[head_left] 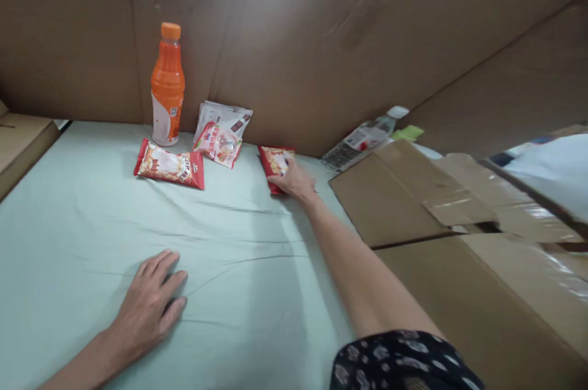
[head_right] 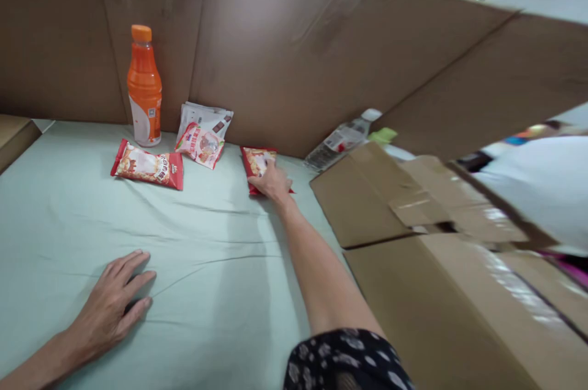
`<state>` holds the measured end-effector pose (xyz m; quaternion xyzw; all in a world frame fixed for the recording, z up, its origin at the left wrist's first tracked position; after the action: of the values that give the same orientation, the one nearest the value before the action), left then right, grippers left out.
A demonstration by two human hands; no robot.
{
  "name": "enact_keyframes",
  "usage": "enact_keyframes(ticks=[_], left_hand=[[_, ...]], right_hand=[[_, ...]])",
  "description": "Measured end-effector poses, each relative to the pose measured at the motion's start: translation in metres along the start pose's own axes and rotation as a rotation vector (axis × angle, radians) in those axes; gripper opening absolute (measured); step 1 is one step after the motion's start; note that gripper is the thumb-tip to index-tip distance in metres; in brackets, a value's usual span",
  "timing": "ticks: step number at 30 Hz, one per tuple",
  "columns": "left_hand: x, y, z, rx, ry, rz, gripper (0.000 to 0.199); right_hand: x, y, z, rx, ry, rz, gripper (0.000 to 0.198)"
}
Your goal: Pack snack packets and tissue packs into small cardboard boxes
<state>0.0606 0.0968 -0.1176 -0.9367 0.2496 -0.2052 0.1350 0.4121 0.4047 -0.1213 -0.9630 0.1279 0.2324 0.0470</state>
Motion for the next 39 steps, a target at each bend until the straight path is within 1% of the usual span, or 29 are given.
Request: enact_keyframes(ticks=[2, 6, 8, 9, 10, 12, 14, 16, 17, 18, 20, 22, 24, 26, 28, 30, 32, 33, 35, 37, 39], left_hand=[[0.001, -0.002, -0.002, -0.013, -0.009, 0.008, 0.029], [0.002, -0.003, -0.001, -0.063, -0.008, -0.01, 0.03], [0.0, -0.003, 0.002, -0.094, 0.005, -0.035, 0.031], [-0.002, -0.002, 0.004, -0.107, 0.017, -0.047, 0.032], [-0.003, -0.002, 0.005, -0.116, 0.03, -0.057, 0.033], [-0.005, -0.002, 0.006, -0.123, 0.054, -0.068, 0.034], [-0.005, -0.002, 0.006, -0.122, 0.064, -0.065, 0.034], [-0.005, -0.003, 0.007, -0.126, 0.066, -0.059, 0.034], [-0.005, -0.004, 0.007, -0.131, 0.066, -0.056, 0.033], [-0.004, -0.004, 0.008, -0.139, 0.066, -0.055, 0.032], [-0.002, -0.004, 0.011, -0.158, 0.061, -0.055, 0.029], [-0.001, -0.003, 0.013, -0.178, 0.056, -0.058, 0.027], [0.0, -0.004, 0.016, -0.194, 0.051, -0.063, 0.026], [0.001, -0.004, 0.018, -0.203, 0.044, -0.071, 0.026], [0.002, -0.005, 0.018, -0.202, 0.036, -0.08, 0.025], [0.003, -0.006, 0.014, -0.182, 0.027, -0.094, 0.026], [0.001, -0.007, 0.001, -0.132, 0.011, -0.122, 0.031], [-0.002, -0.007, -0.009, -0.096, -0.001, -0.142, 0.035], [-0.017, -0.006, -0.04, -0.004, -0.036, -0.197, 0.041], [-0.043, -0.001, -0.086, 0.102, -0.086, -0.268, 0.046], [-0.081, 0.011, -0.145, 0.215, -0.151, -0.35, 0.049]], right_hand=[[-0.001, 0.018, 0.003, -0.008, -0.052, -0.042, 0.082], [-0.004, 0.075, 0.007, -0.04, -0.22, -0.152, 0.076], [-0.014, 0.098, 0.012, -0.069, -0.325, -0.207, 0.072], [-0.023, 0.106, 0.016, -0.083, -0.378, -0.235, 0.07], [-0.035, 0.109, 0.019, -0.091, -0.429, -0.261, 0.069], [-0.068, 0.104, 0.022, -0.08, -0.513, -0.307, 0.072], [-0.106, 0.088, 0.02, -0.024, -0.566, -0.337, 0.08], [-0.141, 0.071, 0.017, 0.045, -0.577, -0.348, 0.088], [-0.156, 0.068, 0.019, 0.065, -0.568, -0.352, 0.089], [-0.168, 0.068, 0.023, 0.07, -0.551, -0.359, 0.087], [-0.182, 0.084, 0.042, 0.038, -0.498, -0.383, 0.077], [-0.18, 0.114, 0.069, -0.014, -0.423, -0.405, 0.067], [-0.167, 0.148, 0.095, -0.052, -0.327, -0.41, 0.063], [-0.152, 0.176, 0.115, -0.08, -0.231, -0.412, 0.06], [-0.144, 0.193, 0.127, -0.093, -0.145, -0.421, 0.057], [-0.144, 0.201, 0.133, -0.092, -0.07, -0.438, 0.055], [-0.148, 0.204, 0.134, -0.084, -0.007, -0.46, 0.052], [-0.15, 0.205, 0.134, -0.078, 0.021, -0.47, 0.051], [-0.154, 0.206, 0.134, -0.059, 0.069, -0.489, 0.049], [-0.155, 0.208, 0.133, -0.039, 0.106, -0.503, 0.048], [-0.156, 0.21, 0.133, -0.026, 0.133, -0.515, 0.048]])
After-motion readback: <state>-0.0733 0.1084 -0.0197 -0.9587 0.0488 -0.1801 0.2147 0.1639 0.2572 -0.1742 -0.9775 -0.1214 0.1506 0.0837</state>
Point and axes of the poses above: each hand's wrist, its own y-axis away from the middle knuckle, its own z-axis out of the palm, x = y × z, the point moved 10 cm from there along -y, towards the middle knuckle, and after that the axes turned 1 degree about -x, right-handed, at the moved point
